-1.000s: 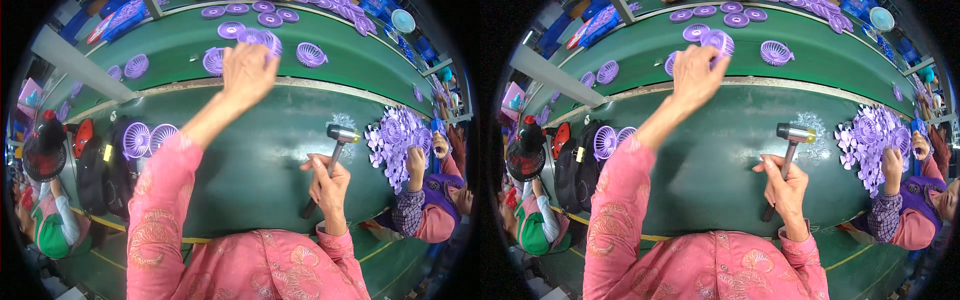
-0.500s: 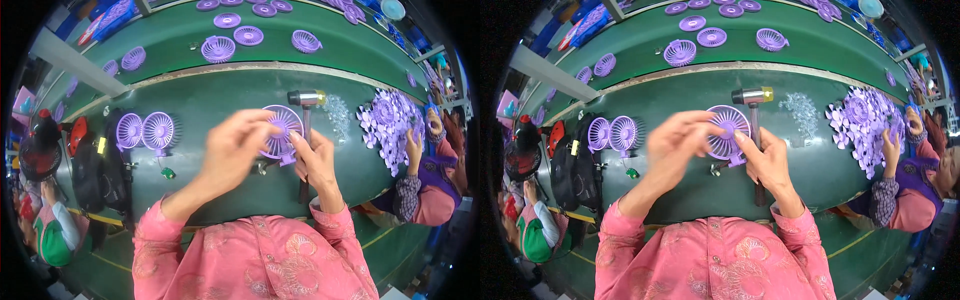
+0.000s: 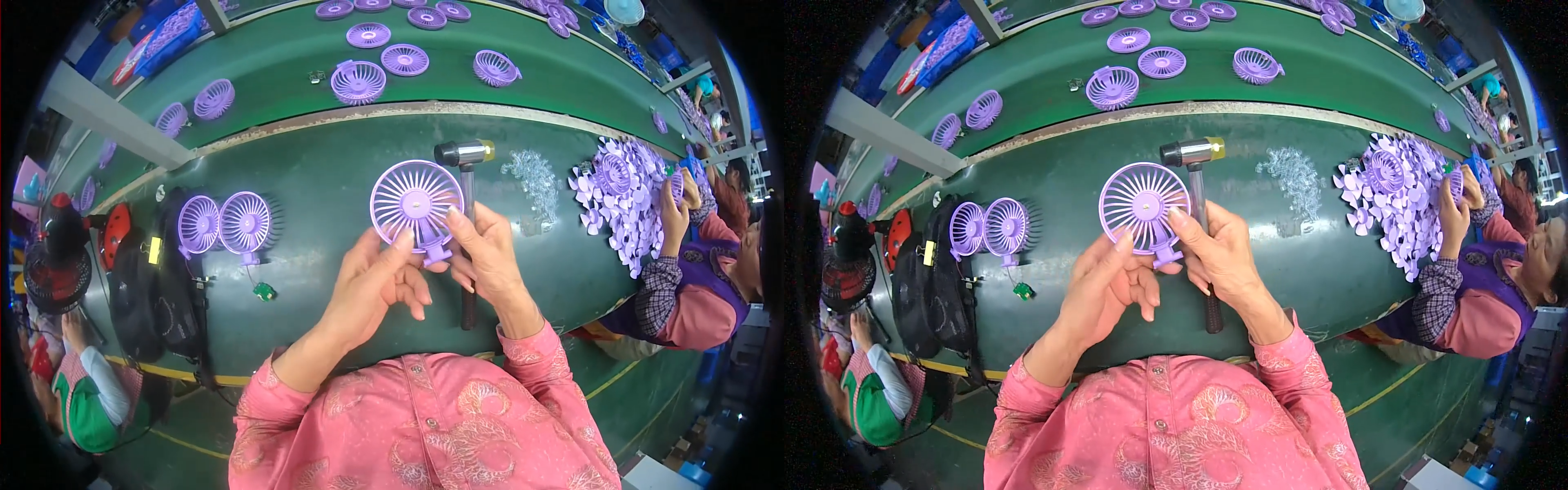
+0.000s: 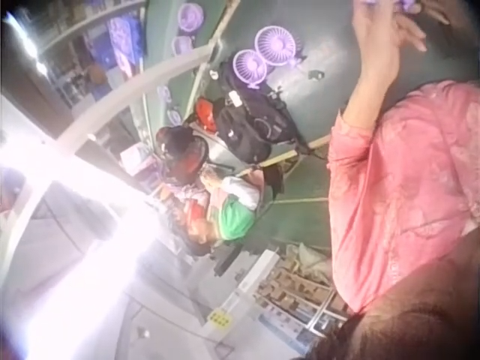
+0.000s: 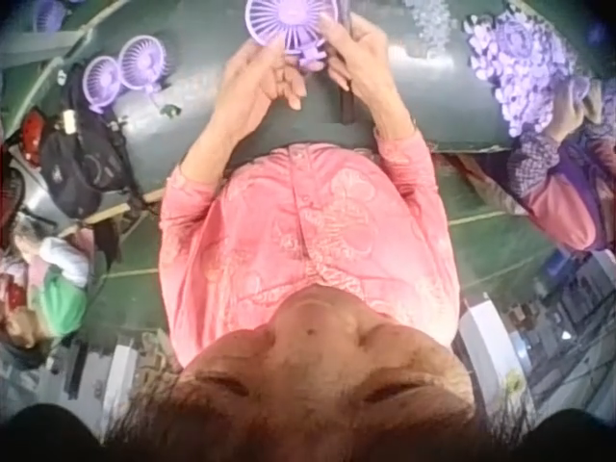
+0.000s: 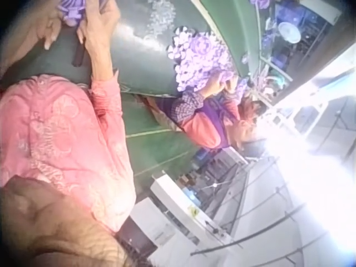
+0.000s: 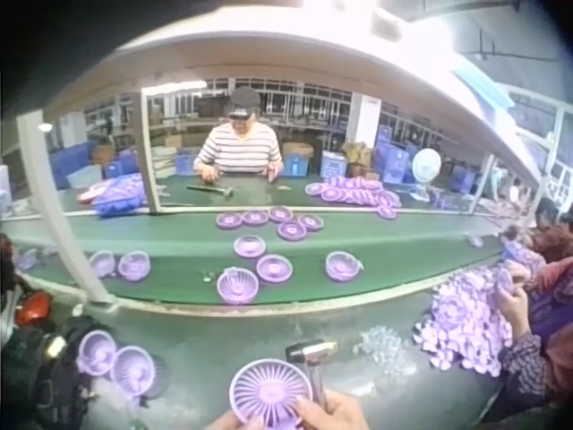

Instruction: The person assembles small purple plastic fan-like components by securing pieces together with a rubber mallet on a factory assembly line.

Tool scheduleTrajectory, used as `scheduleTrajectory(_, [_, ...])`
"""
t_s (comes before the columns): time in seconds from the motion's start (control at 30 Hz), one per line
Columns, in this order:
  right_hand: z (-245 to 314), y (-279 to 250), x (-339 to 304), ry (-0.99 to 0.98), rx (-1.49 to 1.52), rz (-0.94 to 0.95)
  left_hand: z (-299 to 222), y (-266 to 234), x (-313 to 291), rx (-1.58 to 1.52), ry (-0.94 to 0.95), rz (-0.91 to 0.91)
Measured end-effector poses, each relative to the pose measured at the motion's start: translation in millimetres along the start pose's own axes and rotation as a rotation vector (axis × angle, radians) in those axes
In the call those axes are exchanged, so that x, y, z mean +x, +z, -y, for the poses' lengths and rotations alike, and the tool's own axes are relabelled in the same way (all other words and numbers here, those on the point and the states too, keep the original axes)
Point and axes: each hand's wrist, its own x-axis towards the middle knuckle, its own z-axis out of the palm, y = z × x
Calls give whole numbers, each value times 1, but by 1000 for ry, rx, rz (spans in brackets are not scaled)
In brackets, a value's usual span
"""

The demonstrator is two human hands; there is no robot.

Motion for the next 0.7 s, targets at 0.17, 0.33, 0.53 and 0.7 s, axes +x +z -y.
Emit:
scheduleTrajectory(0.17, [-6, 7, 0, -29, -102, -46, 9, 3, 5, -253, -21, -21])
scheduleTrajectory(0.33, [-11, 11, 4, -115, -187, -84, 15, -2, 7, -298, -76, -49])
scheduleTrajectory(0.53, [-22, 10, -9, -39, -101, -66, 4, -2, 2, -203, 56, -109])
scheduleTrajectory(0.7, [-33, 24, -11, -79, -163, -169, 10, 4, 4, -122, 124, -199])
